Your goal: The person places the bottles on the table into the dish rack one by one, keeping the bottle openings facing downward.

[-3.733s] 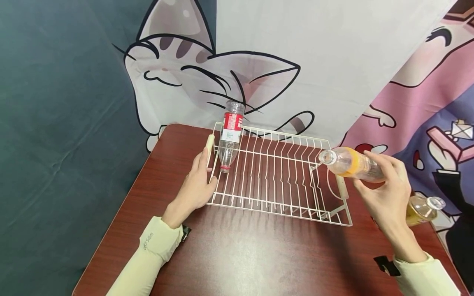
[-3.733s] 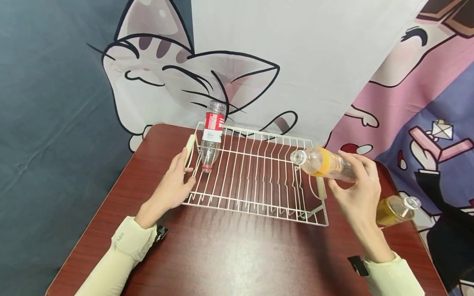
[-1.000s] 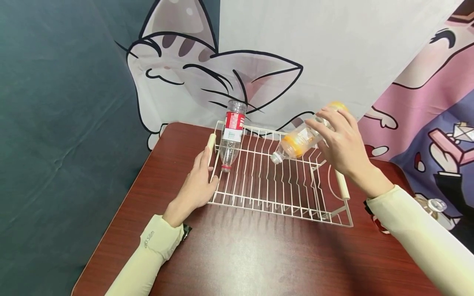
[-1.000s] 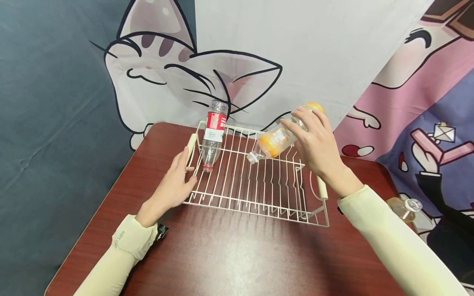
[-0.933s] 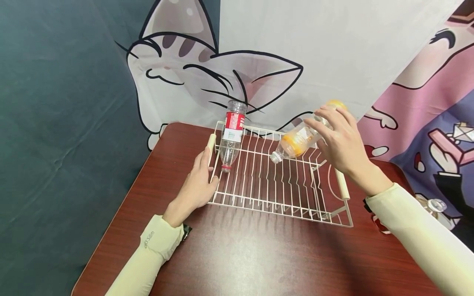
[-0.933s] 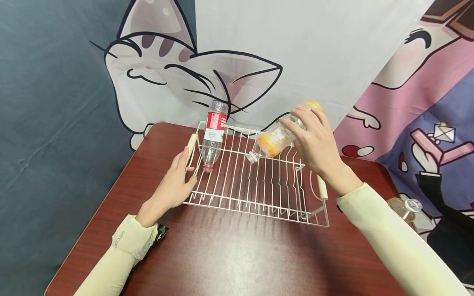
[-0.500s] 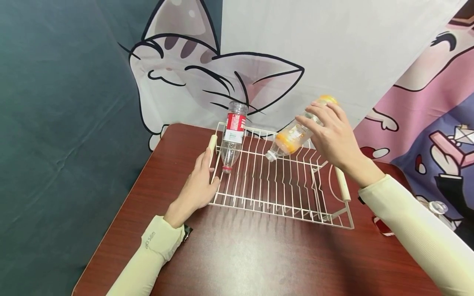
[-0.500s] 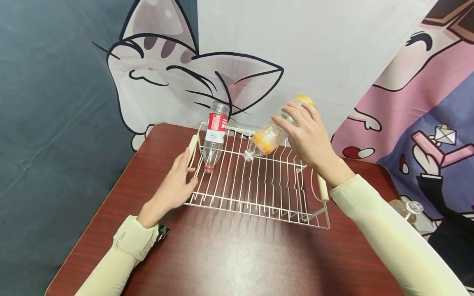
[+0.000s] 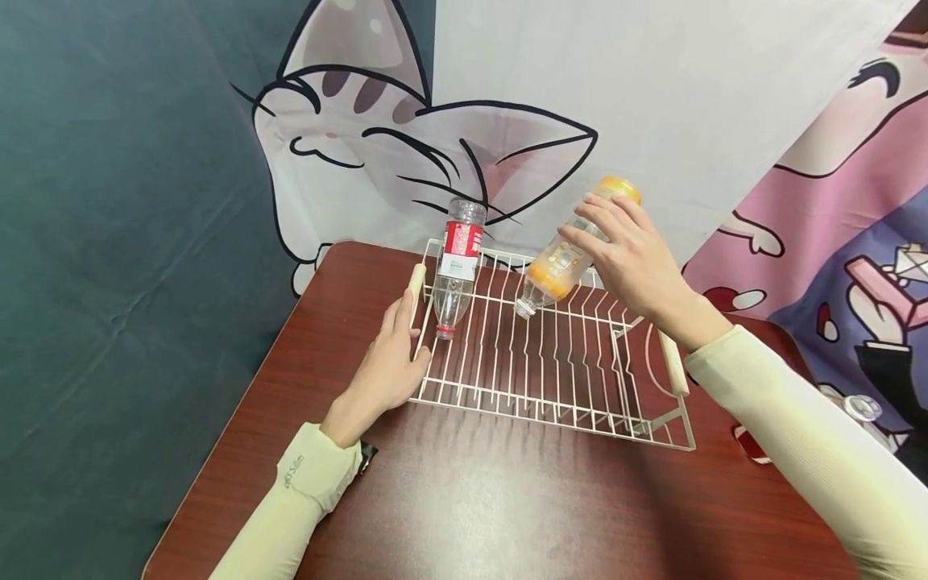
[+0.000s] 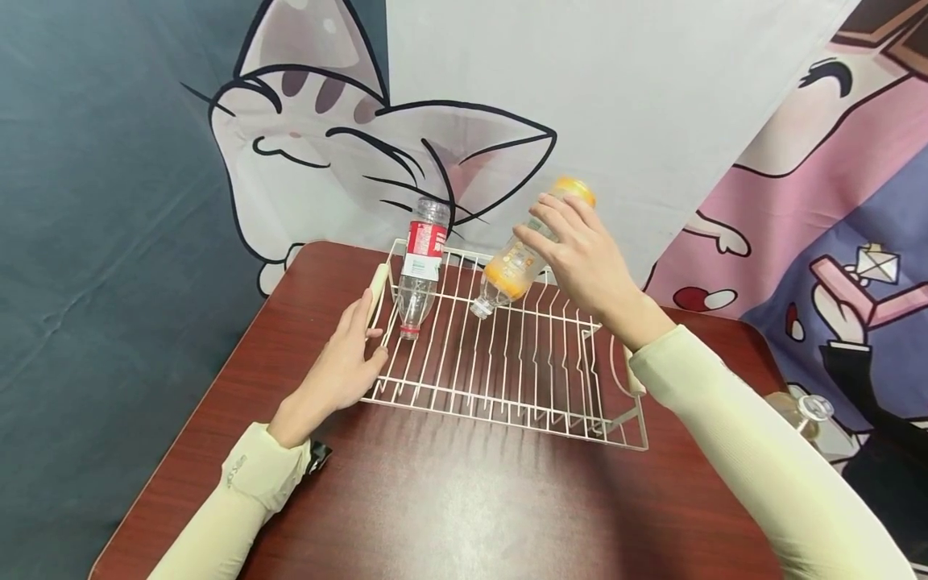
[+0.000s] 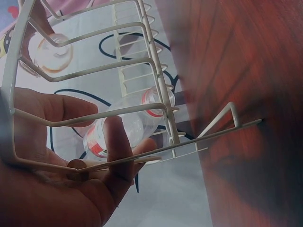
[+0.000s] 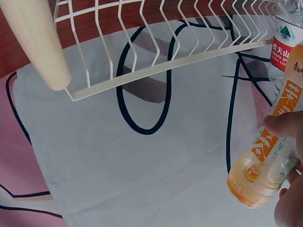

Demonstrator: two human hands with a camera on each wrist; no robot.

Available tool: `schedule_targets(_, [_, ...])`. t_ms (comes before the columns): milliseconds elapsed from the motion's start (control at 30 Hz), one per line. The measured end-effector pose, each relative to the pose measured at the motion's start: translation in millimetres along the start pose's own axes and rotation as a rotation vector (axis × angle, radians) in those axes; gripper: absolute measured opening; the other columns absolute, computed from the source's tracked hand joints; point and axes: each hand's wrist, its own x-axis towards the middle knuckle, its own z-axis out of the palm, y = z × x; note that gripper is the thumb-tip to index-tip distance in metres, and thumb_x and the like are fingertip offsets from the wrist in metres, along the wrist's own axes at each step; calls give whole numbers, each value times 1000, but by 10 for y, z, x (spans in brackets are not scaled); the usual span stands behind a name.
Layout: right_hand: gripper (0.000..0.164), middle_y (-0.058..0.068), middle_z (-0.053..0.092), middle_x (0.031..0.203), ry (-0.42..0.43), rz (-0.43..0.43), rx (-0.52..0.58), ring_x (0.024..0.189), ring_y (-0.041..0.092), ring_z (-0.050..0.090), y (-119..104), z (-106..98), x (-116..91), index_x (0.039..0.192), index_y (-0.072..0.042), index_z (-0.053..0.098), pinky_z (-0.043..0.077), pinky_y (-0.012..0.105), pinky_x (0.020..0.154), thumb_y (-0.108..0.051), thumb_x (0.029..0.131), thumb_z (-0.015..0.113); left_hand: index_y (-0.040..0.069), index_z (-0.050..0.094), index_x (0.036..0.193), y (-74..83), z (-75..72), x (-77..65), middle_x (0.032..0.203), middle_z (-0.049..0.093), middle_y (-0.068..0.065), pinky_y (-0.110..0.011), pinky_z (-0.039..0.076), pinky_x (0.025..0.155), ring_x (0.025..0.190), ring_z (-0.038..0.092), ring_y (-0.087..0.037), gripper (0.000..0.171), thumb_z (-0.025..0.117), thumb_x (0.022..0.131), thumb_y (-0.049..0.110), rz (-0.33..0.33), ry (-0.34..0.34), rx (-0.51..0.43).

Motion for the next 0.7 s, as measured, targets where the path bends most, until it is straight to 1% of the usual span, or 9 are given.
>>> schedule_targets(167, [59, 31, 66, 142, -43, -44, -10, 145, 49, 55, 11, 54, 59, 136, 0, 74, 32, 59, 130, 24, 81, 72, 11, 0, 180, 12, -3, 9, 184, 14, -13, -61, 46, 115, 142, 65, -31, 98, 62, 105, 15, 1, 8, 3])
schedule_targets(333, [62, 31, 65, 145, -89, -83, -19, 148, 49, 53, 18, 105, 120, 139, -1, 73, 30, 59, 131, 23, 83, 70, 10, 1, 180, 18, -6, 6, 184, 14, -13, -61, 47, 113, 142, 65, -29, 97, 63, 105, 15, 6, 7, 2])
schedule_targets(467, [66, 31, 64, 148, -118, -125, -47, 149, 50, 52, 0, 163, 178, 142, -1, 72, 29, 59, 131, 24, 81, 68, 10, 2, 180, 16, -4, 8, 184, 14, -12, -61, 48, 112, 141, 65, -29, 96, 63, 105, 15, 10, 9, -1])
schedule_targets(700, [69, 27, 61, 155, -189, -180, -94, 151, 46, 50, -76, 284, 277, 144, -3, 72, 26, 57, 133, 24, 80, 72, 11, 2, 180, 8, -4, 4, 184, 14, -12, -61, 47, 113, 141, 65, -29, 96, 62, 105, 15, 0, 9, 1])
